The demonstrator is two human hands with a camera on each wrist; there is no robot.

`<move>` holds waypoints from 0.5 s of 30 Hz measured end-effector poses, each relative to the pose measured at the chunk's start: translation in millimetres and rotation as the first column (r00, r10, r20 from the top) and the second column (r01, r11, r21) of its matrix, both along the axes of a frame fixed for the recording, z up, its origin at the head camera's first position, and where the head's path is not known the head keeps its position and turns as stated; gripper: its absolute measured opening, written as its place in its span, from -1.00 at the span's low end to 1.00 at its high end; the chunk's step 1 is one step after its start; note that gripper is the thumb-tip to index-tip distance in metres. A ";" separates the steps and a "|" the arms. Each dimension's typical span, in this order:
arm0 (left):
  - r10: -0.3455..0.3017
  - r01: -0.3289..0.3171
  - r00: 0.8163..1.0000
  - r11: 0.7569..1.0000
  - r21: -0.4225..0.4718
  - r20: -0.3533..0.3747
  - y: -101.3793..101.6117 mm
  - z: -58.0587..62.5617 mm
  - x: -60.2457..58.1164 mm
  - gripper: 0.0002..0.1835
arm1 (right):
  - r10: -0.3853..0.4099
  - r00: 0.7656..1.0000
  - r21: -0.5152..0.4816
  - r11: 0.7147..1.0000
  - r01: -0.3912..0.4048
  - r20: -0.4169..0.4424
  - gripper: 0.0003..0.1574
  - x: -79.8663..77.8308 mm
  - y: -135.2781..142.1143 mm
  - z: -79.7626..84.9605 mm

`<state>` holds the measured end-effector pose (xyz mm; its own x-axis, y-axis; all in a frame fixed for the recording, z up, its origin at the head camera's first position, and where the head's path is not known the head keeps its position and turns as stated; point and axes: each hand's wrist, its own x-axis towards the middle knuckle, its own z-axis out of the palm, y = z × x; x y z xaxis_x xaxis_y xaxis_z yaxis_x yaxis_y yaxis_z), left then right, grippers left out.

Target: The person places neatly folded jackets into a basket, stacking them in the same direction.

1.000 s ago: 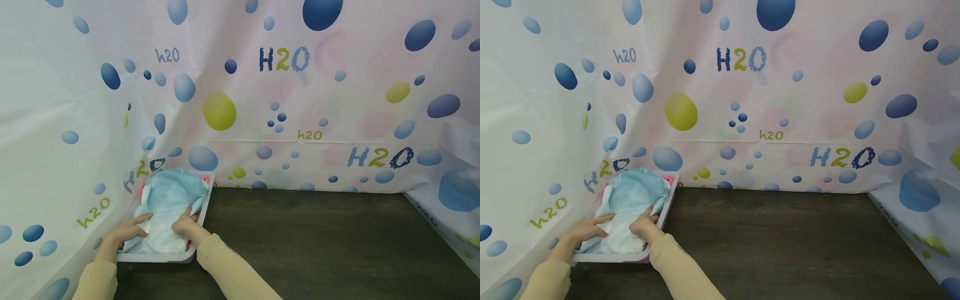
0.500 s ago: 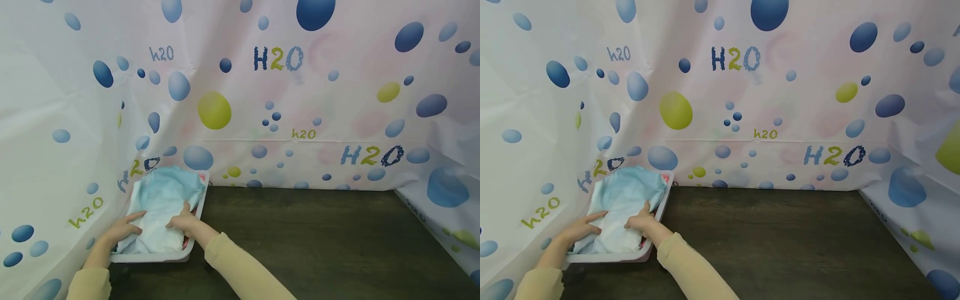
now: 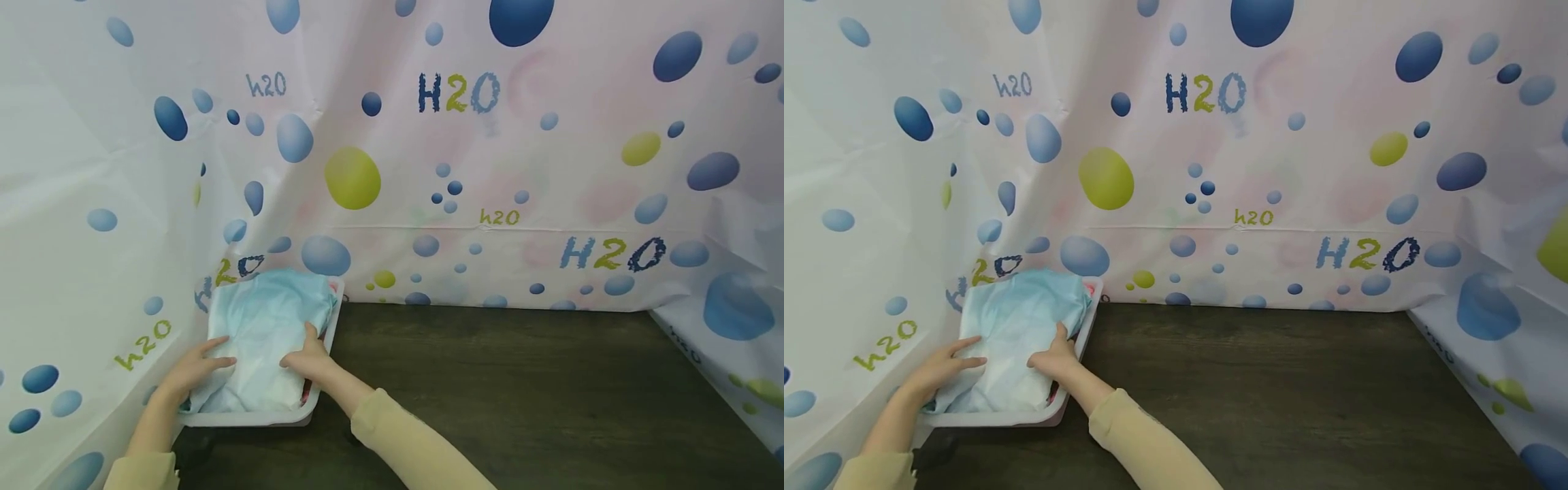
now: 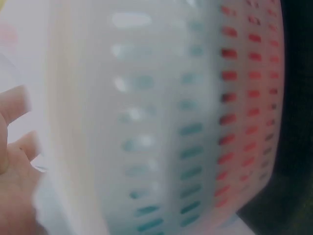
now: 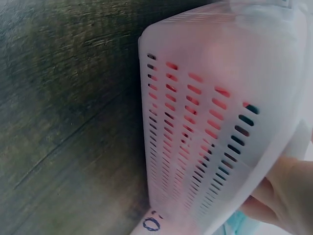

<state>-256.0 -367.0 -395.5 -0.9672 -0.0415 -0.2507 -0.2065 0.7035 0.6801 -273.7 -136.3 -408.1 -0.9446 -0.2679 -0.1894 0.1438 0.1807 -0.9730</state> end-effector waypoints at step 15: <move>0.074 -0.097 0.985 0.984 -0.147 -0.153 40.8 14.4 11.6 -0.21 | 0.004 0.964 0.048 0.999 0.009 -0.267 -0.13 8.8 30.2 -7.2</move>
<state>-244.3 -326.2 -381.1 -0.9841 -0.1525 -0.0913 -0.1767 0.7856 0.5930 -264.9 -106.1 -415.3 -0.9633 -0.2624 0.0568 -0.1193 0.2288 -0.9661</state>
